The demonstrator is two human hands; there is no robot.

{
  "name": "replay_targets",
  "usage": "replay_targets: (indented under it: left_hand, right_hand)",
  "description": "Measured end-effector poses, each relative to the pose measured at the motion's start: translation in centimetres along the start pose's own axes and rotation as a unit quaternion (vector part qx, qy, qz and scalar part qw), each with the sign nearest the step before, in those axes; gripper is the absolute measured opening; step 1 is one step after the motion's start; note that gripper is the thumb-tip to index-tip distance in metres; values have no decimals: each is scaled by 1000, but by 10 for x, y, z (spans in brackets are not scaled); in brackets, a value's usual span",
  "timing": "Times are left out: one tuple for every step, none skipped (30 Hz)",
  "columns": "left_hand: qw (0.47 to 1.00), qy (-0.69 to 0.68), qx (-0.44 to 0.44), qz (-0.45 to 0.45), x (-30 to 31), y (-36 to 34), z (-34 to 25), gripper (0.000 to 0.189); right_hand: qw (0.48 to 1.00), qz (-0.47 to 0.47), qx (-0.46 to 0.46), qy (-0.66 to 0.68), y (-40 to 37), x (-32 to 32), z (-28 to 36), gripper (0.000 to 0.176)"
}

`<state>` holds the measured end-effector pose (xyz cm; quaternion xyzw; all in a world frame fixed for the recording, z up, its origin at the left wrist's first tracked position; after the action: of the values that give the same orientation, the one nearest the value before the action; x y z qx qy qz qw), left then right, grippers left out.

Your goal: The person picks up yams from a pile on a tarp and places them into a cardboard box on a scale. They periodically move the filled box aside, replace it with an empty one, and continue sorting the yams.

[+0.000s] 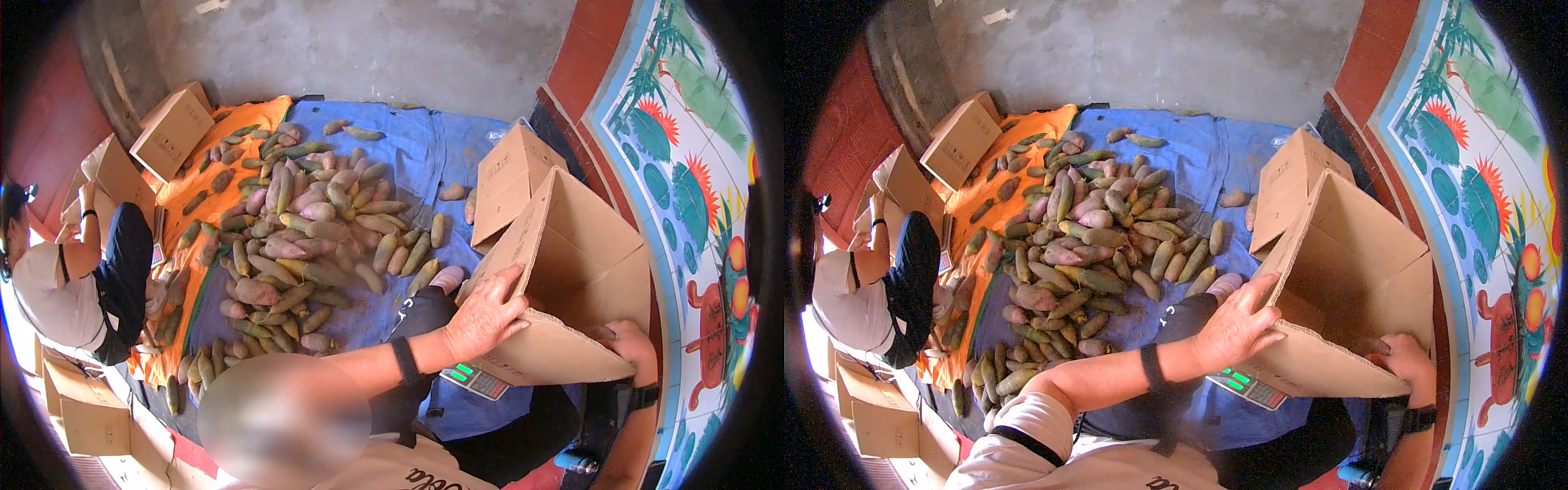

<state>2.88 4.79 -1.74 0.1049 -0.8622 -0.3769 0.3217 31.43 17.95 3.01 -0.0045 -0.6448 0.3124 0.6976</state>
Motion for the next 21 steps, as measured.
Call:
replay_targets:
  left_hand:
    - [1000, 0, 0, -1, 0, 0, -1, 41]
    - [1000, -1, -1, 4, 0, -1, -1, 40]
    - [1000, -2, -3, 10, 0, -1, -2, 39]
    - [1000, 0, -2, 8, 0, 0, -2, 39]
    - [1000, -4, 2, 12, 0, 0, -2, 38]
    - [1000, -9, 7, 16, -1, 0, -3, 38]
    - [1000, -8, 7, 17, 0, 0, -4, 38]
    - [1000, -10, 6, 14, 1, 0, -4, 38]
    - [1000, -12, 5, 12, 1, 1, -5, 37]
    - [1000, -12, 5, 12, 1, 1, -5, 37]
    - [1000, -11, 0, 12, 1, 1, -6, 37]
    - [1000, -11, -4, 12, 1, 2, -7, 37]
    - [1000, -10, -4, 12, 2, 2, -8, 37]
    - [1000, -9, 0, 12, 2, 3, -9, 37]
    - [1000, -7, 3, 12, 2, 3, -9, 37]
    - [1000, -7, 3, 14, 2, 3, -9, 37]
    - [1000, -3, 4, 13, 1, 2, -8, 36]
    - [1000, 1, 5, 11, 1, 2, -7, 35]
    - [1000, 2, 5, 12, 1, 2, -7, 35]
    - [1000, 3, 14, 4, 2, 3, -6, 33]
    - [1000, 6, 23, -3, 3, 3, -5, 31]
  right_hand:
    - [999, 15, 16, -48, 4, -6, -4, 31]
    - [999, 14, 17, -49, 11, -14, -19, 31]
    - [997, -1, 54, -57, 19, -24, -37, 28]
    - [994, -15, 92, -64, 24, -28, -45, 25]
    - [993, -15, 94, -64, 24, -26, -37, 25]
    - [997, 16, 48, -67, 21, -25, -28, 24]
    - [997, 48, 1, -68, 19, -25, -25, 29]
    - [997, 48, 1, -68, 19, -25, -26, 29]
    - [995, 50, -13, -82, 20, -26, -29, 30]
    - [994, 53, -26, -96, 20, -28, -32, 31]
    - [994, 53, -26, -96, 22, -31, -40, 31]
    - [993, 29, 5, -110, 25, -34, -48, 25]
    - [992, 4, 35, -123, 26, -36, -54, 21]
    - [992, 4, 35, -123, 25, -34, -48, 21]
    - [997, 4, -1, -73, 23, -29, -41, 19]
    - [999, 4, -38, -23, 21, -25, -38, 18]
    - [999, 5, -39, -22, 21, -24, -39, 18]
    - [1000, -8, 24, -14, 21, -21, -35, 17]
    - [996, -21, 87, -7, 21, -18, -30, 18]
    - [996, -21, 88, -7, 19, -14, -24, 18]
    - [996, -25, 81, 4, 14, -9, -13, 17]
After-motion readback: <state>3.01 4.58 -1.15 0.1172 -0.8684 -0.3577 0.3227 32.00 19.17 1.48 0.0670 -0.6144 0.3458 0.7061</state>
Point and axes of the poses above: each hand's wrist, its own y-axis towards the middle knuckle, its own x-axis out of the back of the hand, z = x × y, the point moved 4 cm from there along y, towards the middle knuckle, and after that the axes turned 2 degrees about z, right-handed, at the moved point
